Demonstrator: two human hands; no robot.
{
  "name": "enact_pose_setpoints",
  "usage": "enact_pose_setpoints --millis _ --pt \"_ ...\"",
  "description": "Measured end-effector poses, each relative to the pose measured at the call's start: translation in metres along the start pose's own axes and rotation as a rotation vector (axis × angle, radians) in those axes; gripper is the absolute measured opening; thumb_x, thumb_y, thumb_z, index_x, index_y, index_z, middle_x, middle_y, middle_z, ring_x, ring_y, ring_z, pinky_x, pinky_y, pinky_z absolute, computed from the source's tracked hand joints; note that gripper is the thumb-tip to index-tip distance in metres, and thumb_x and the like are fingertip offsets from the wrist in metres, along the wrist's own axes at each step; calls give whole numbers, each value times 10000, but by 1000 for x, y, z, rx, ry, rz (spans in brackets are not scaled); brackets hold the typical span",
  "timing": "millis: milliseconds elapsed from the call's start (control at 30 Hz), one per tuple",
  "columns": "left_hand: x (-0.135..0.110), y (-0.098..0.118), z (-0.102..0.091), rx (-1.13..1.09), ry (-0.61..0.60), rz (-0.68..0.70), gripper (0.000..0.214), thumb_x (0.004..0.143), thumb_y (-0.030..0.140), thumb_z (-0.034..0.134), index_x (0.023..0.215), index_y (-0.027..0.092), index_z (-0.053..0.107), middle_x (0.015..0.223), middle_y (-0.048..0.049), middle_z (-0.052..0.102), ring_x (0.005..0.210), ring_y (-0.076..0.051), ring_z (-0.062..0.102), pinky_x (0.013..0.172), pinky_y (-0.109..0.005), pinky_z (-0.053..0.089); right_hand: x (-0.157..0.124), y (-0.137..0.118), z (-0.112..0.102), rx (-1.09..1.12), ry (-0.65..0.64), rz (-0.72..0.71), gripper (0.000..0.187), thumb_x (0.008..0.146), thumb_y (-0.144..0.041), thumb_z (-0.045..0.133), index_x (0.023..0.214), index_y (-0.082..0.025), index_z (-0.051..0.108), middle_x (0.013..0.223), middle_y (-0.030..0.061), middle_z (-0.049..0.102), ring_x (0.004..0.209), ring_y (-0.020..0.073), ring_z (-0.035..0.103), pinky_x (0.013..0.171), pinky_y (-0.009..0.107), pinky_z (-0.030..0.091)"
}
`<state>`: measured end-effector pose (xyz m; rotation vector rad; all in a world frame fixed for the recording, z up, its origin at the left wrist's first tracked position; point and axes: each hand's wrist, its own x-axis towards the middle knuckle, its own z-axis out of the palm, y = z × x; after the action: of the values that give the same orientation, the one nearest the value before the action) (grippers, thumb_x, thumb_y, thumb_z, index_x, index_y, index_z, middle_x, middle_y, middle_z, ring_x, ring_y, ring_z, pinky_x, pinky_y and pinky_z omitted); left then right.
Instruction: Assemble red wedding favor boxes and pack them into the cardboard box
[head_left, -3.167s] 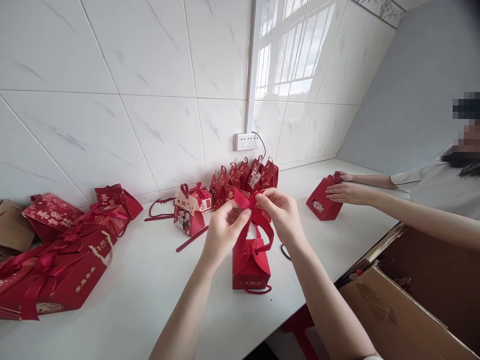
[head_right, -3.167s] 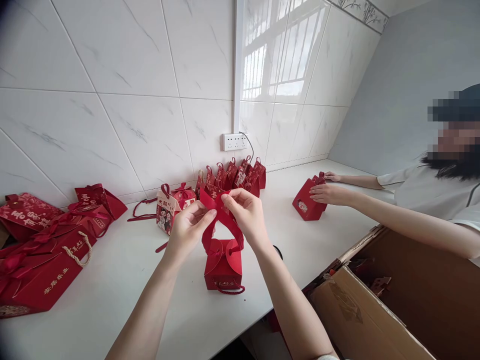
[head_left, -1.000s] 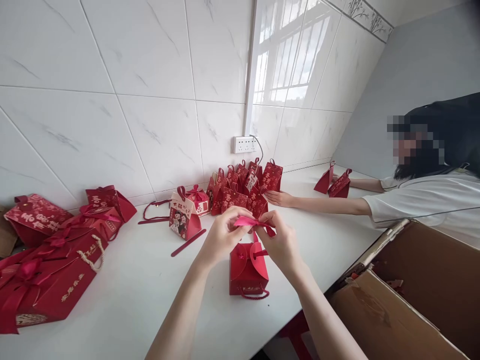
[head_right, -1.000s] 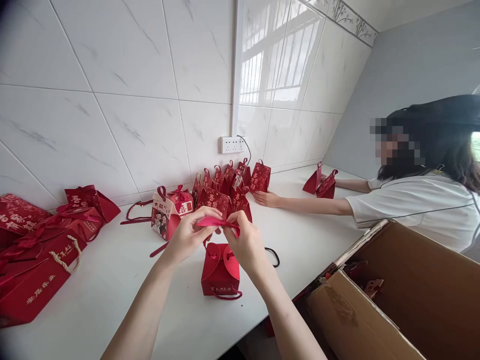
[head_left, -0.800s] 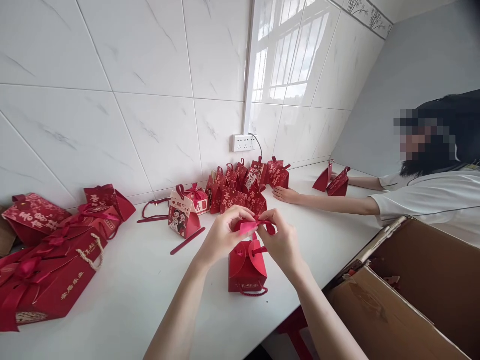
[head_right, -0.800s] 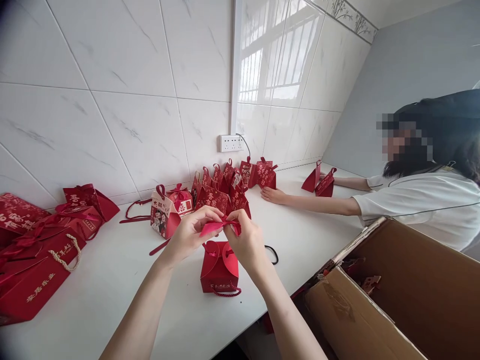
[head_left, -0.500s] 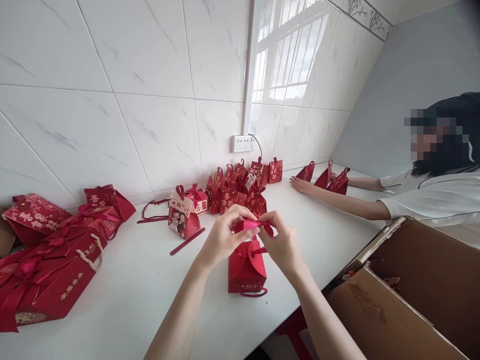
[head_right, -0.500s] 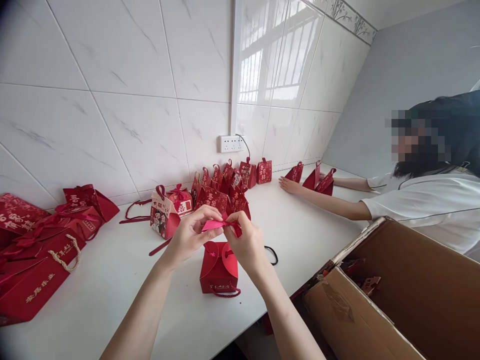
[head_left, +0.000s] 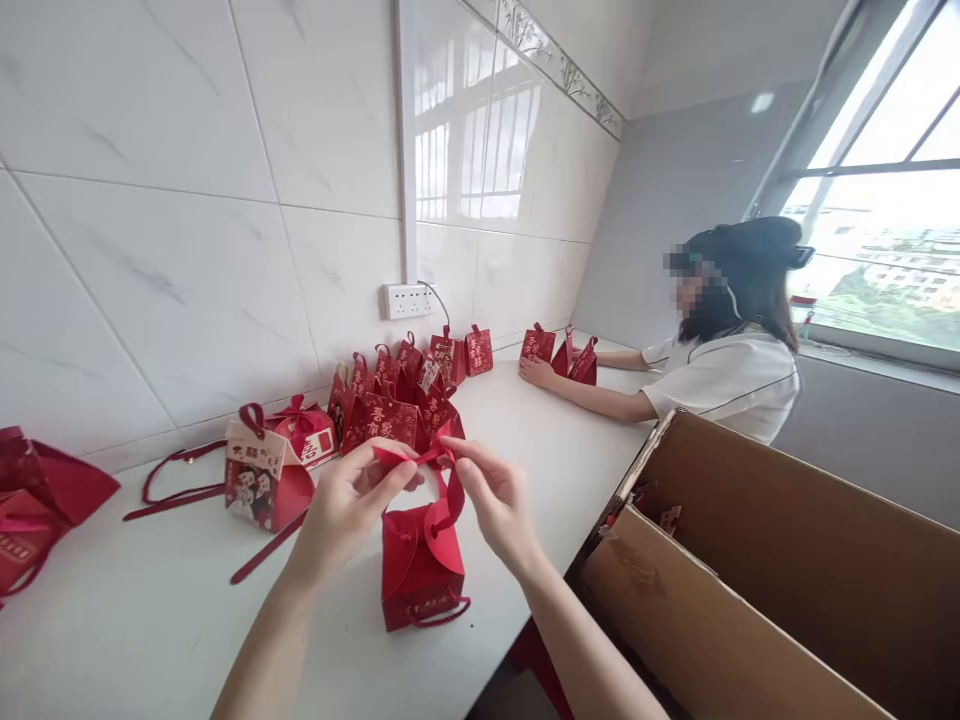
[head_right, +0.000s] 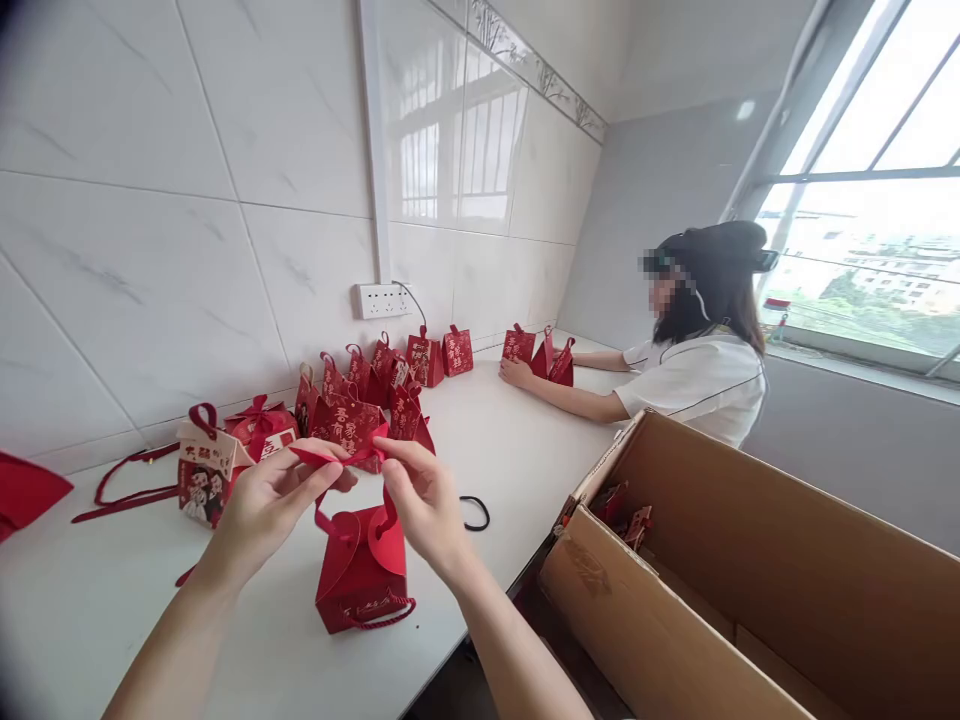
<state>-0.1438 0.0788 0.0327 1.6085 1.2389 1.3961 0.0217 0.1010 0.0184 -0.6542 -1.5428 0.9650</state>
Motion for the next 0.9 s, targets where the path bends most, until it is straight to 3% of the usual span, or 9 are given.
enact_pose_setpoints --millis 167,300,433,633,800,900 --pt "-3 7 -2 69 74 23 257 788 448 638 846 198 664 880 -50 707 806 -187 658 714 -273 537 -10 5 -13 15 59 13 329 896 -392 508 1114 -211 676 1127 69 677 1007 208 653 907 363 527" --pt "-4 10 -17 102 86 -2 228 771 420 660 833 200 663 915 -45 710 867 -189 656 799 -289 527 -21 14 -32 26 129 61 305 881 -410 554 1107 -253 686 1140 54 676 999 224 663 935 419 519" --pt "-6 6 -39 210 49 -150 246 715 429 705 790 199 659 808 -25 700 792 -195 655 711 -269 514 -33 24 -46 38 188 155 319 861 -443 580 1094 -257 692 1134 58 681 1003 243 666 935 454 520" --pt "-19 1 -62 355 146 -311 347 710 525 667 776 184 661 762 -25 704 726 -195 644 606 -241 456 -43 34 -55 -12 215 246 349 828 -487 609 1042 -230 709 1085 78 697 936 261 690 919 488 522" --pt "-35 -24 -70 255 115 -389 339 684 514 696 739 180 670 751 -42 709 775 -205 651 696 -267 478 -46 40 -59 81 355 327 335 783 -476 663 949 -191 727 980 68 712 837 221 703 865 439 569" --pt "-42 -49 -67 -12 213 -412 318 618 452 768 691 157 675 655 -45 682 698 -191 639 709 -293 499 -45 45 -58 191 466 377 304 720 -443 731 821 -156 717 843 50 698 765 192 691 770 387 612"
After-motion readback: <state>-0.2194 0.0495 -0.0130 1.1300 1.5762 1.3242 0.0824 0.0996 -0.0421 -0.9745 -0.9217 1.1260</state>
